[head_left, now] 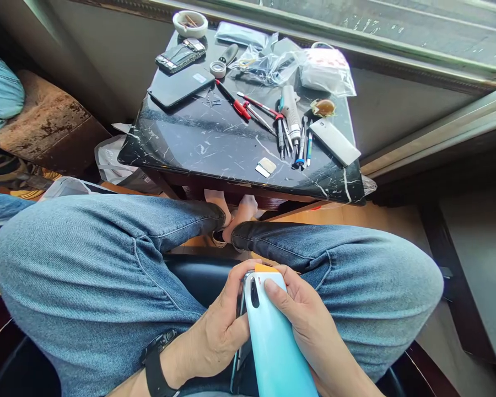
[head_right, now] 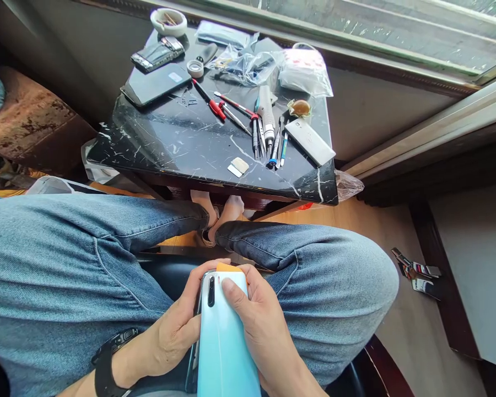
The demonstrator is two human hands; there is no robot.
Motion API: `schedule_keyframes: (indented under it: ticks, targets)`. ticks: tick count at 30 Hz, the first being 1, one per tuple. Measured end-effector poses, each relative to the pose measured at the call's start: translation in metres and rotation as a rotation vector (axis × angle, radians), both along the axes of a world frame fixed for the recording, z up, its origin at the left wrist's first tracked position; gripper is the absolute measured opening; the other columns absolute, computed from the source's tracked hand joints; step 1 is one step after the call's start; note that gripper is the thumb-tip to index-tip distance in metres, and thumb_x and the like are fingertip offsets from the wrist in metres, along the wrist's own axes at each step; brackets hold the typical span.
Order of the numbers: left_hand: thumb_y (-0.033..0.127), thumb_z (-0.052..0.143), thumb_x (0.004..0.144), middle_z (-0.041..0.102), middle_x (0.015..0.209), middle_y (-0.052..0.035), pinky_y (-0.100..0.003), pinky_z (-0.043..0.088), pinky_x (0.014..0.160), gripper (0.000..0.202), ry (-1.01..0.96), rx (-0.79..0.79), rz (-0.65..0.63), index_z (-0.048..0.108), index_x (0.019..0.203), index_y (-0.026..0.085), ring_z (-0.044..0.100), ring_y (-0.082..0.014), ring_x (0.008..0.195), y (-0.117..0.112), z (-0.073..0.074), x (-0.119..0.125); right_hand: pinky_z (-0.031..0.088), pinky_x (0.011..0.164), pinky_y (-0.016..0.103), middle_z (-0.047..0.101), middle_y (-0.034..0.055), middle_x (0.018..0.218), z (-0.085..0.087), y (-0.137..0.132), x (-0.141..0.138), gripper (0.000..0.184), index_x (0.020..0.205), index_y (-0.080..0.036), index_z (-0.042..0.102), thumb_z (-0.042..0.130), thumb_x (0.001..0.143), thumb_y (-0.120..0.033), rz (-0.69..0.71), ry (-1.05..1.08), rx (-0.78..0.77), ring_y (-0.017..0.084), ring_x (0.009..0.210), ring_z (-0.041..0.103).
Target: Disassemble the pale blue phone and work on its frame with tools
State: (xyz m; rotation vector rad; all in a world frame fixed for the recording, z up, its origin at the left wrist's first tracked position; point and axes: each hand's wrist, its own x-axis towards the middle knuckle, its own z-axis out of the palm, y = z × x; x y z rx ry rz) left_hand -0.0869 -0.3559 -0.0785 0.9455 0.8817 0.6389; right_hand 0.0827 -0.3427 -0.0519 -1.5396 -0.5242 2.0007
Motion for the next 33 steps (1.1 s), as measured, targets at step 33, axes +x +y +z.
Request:
schedule_keyframes:
  ticks: [33]
  targets:
    - [0.041, 0.037, 0.105, 0.048, 0.151, -0.0064, -0.041, 0.038, 0.116, 0.046, 0.043, 0.057, 0.159, 0.034, 0.149, 0.03, 0.051, -0.0241, 0.133, -0.011, -0.011, 0.014, 0.052, 0.074, 0.03, 0.068, 0.004, 0.099, 0.007, -0.003, 0.0, 0.047, 0.117, -0.025, 0.064, 0.075, 0.083, -0.054, 0.059, -0.186, 0.022, 0.019, 0.084, 0.062]
